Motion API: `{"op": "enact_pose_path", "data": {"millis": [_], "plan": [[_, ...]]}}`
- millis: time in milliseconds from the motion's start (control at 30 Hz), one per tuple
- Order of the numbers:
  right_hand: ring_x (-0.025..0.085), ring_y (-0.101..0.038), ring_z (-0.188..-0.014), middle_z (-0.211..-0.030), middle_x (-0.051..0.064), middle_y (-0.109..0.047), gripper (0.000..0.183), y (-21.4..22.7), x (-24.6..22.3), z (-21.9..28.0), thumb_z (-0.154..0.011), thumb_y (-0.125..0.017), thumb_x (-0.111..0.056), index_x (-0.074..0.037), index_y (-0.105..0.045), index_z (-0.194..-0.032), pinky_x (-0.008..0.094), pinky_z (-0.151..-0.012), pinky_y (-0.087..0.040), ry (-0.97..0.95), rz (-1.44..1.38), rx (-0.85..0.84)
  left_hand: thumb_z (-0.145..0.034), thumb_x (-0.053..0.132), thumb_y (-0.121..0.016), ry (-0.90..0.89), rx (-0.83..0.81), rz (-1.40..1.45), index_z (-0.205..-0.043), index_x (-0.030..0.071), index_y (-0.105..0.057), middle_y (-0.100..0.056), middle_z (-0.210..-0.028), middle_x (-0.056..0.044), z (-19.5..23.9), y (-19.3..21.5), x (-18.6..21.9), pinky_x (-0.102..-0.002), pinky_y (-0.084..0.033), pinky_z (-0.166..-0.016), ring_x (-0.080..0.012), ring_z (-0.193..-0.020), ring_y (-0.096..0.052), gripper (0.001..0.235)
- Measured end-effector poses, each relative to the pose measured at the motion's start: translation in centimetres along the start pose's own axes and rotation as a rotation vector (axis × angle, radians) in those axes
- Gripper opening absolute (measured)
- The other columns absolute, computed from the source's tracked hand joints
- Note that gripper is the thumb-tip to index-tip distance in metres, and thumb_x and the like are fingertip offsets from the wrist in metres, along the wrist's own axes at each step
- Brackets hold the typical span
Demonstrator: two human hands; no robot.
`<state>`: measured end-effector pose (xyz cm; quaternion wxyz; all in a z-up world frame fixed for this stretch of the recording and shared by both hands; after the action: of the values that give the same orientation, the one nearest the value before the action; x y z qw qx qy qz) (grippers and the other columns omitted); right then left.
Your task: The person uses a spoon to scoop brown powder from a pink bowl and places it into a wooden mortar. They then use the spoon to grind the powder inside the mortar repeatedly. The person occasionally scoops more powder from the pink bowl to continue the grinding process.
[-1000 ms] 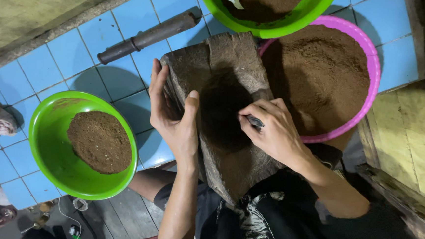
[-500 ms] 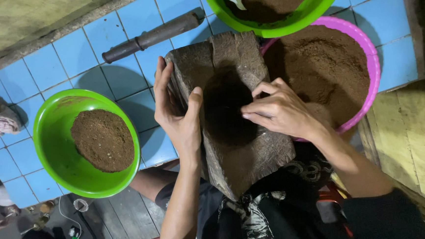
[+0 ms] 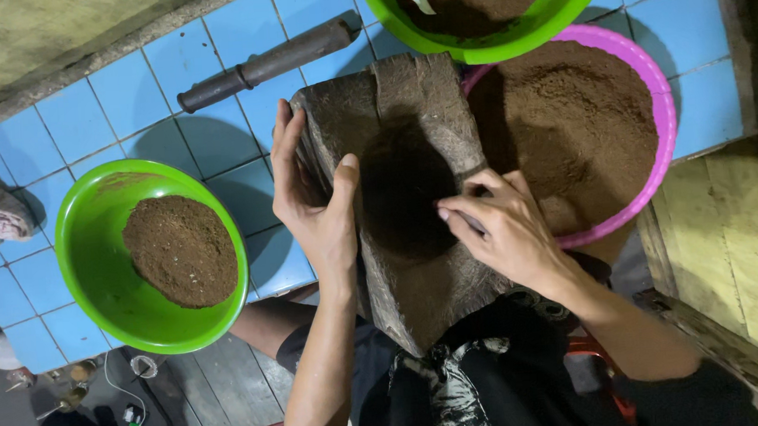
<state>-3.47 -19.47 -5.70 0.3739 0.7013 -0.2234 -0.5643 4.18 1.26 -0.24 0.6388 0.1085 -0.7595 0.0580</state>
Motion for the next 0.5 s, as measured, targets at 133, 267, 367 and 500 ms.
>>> {"op": "enact_pose_path", "data": {"millis": [133, 267, 367, 500], "plan": [[0.014, -0.065, -0.107, -0.083, -0.005, -0.075, 0.012, -1.9, -0.4, 1.3, -0.092, -0.067, -0.031, -0.024, -0.076, -0.097, 0.037, -0.090, -0.042, -0.096, -0.004, 0.016, -0.084, 0.005, -0.076, 0.004, 0.001, 0.003, -0.139, 0.004, -0.055, -0.042, -0.155, -0.019, 0.0, -0.1, 0.2, -0.046, -0.032, -0.124, -0.0319, -0.149, -0.037, 0.058], [0.021, -0.069, -0.104, -0.093, 0.006, -0.074, 0.010, -1.1, -2.1, 0.6, -0.091, -0.068, -0.024, -0.017, -0.074, -0.095, 0.041, -0.093, -0.040, -0.172, -0.092, 0.045, -0.085, 0.003, -0.075, -0.003, -0.001, 0.010, -0.140, 0.005, -0.055, -0.042, -0.156, -0.018, 0.0, -0.1, 0.6, -0.045, -0.032, -0.124, -0.0310, -0.148, -0.037, 0.058], [0.021, -0.071, -0.100, -0.093, 0.007, -0.074, 0.013, -0.4, -3.0, 0.2, -0.093, -0.068, -0.027, -0.017, -0.075, -0.093, 0.041, -0.095, -0.037, -0.217, -0.181, 0.030, -0.085, 0.002, -0.075, -0.010, -0.004, 0.010, -0.139, 0.004, -0.055, -0.042, -0.155, -0.019, 0.1, -0.1, 0.4, -0.045, -0.032, -0.123, -0.0311, -0.148, -0.038, 0.058], [0.028, -0.073, -0.101, -0.092, 0.016, -0.077, 0.013, 2.0, -4.0, -0.7, -0.092, -0.068, -0.019, -0.010, -0.077, -0.090, 0.047, -0.097, -0.036, -0.250, -0.391, -0.001, -0.084, -0.001, -0.074, -0.014, 0.000, 0.025, -0.139, 0.004, -0.055, -0.042, -0.155, -0.020, 0.2, 0.0, 0.3, -0.045, -0.032, -0.123, -0.0312, -0.147, -0.038, 0.059]]}}
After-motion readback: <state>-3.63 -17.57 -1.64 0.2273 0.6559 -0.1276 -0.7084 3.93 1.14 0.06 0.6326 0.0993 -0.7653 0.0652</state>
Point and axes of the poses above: each hand's wrist, its own z-axis away from the middle knuckle, its own y-axis out of the back of the hand, x = y × z, the point moved 4 cm from there along -z, towards the middle knuckle
